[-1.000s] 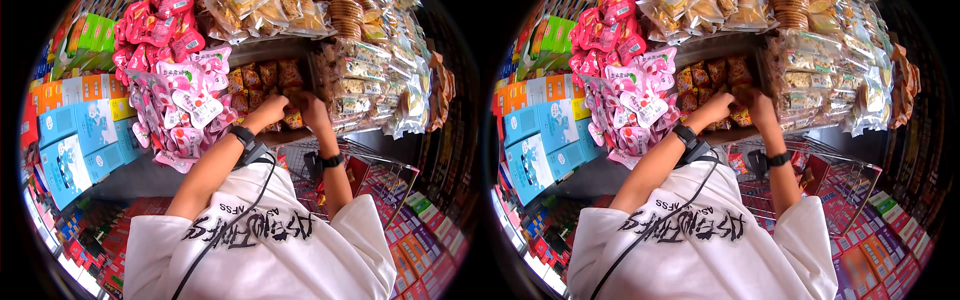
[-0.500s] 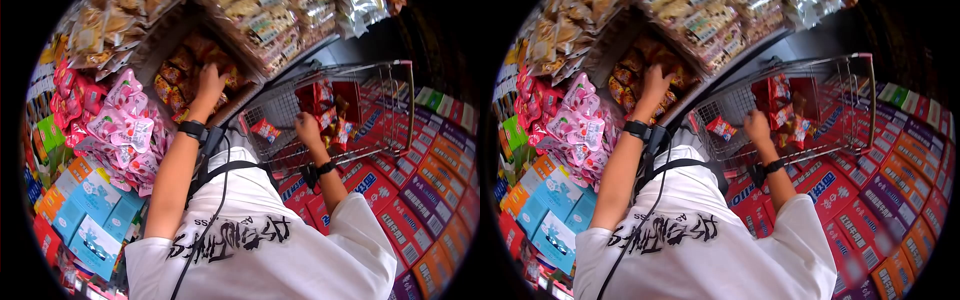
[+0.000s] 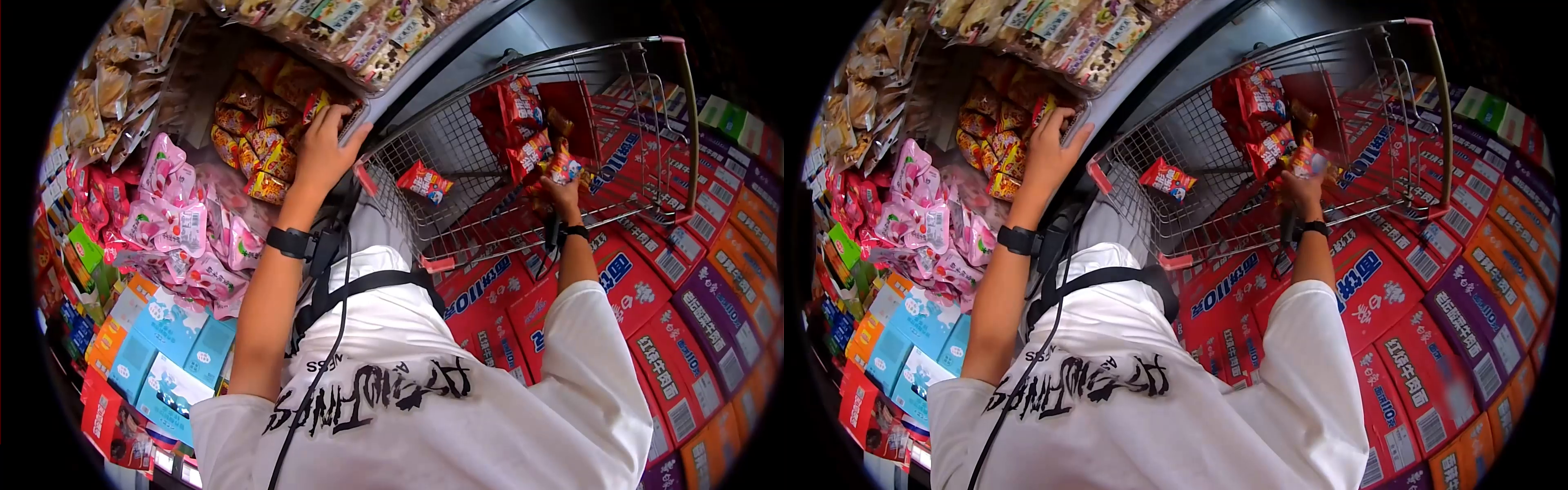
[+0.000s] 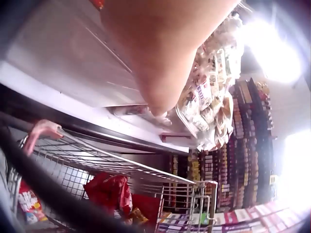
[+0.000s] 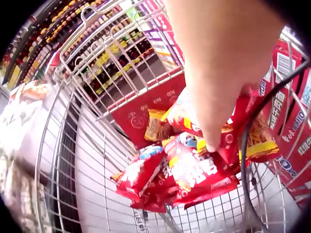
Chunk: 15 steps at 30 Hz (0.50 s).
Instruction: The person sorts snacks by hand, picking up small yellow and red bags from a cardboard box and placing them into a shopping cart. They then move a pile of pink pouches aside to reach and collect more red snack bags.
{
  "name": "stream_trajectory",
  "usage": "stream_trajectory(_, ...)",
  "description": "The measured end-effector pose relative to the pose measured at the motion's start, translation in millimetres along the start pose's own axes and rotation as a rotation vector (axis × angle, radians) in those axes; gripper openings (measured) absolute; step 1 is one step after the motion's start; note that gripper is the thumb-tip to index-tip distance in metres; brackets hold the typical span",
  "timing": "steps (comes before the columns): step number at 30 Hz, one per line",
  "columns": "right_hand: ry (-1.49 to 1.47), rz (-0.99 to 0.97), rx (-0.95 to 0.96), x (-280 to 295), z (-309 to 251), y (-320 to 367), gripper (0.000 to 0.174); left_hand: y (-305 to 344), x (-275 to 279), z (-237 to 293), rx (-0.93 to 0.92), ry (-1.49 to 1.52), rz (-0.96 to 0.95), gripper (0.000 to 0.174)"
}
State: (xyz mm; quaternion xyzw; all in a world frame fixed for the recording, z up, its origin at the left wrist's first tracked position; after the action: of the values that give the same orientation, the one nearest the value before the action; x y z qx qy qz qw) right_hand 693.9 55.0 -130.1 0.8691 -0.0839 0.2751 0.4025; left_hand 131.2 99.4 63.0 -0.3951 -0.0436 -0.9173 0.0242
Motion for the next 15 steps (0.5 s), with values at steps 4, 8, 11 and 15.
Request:
stream_trajectory(4,0.275,0.255,0.393,-36.1,-29.3,24.5,0.063,-1.2,-1.1,1.2,0.084,-0.007,-0.078,0.038)
stream_trajectory(8,0.114,0.072,0.519,-104.4,-66.2,71.0,0.071,-1.0,-4.8,0.8,0.064,-0.044,-0.048,0.039)
stream_trajectory(11,0.21,0.309,0.49,-99.8,-60.3,71.4,0.063,0.6,-11.5,-18.2,0.206,0.066,-0.124,0.042)
stream_trajectory(15,0.163,0.745,-0.186,-39.1,-46.7,81.6,0.094,1.5,-16.0,-27.7,0.259,0.273,-0.123,0.037)
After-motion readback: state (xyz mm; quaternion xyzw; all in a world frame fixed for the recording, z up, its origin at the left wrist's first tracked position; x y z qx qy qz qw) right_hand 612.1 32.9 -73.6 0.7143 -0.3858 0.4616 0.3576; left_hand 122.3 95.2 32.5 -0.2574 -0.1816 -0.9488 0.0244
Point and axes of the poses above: each hand's wrist, its own y-axis away from the middle knuckle, its own x-axis out of the back of the hand, z = x × y, the point moved 7 cm from there along -y, towards the middle knuckle
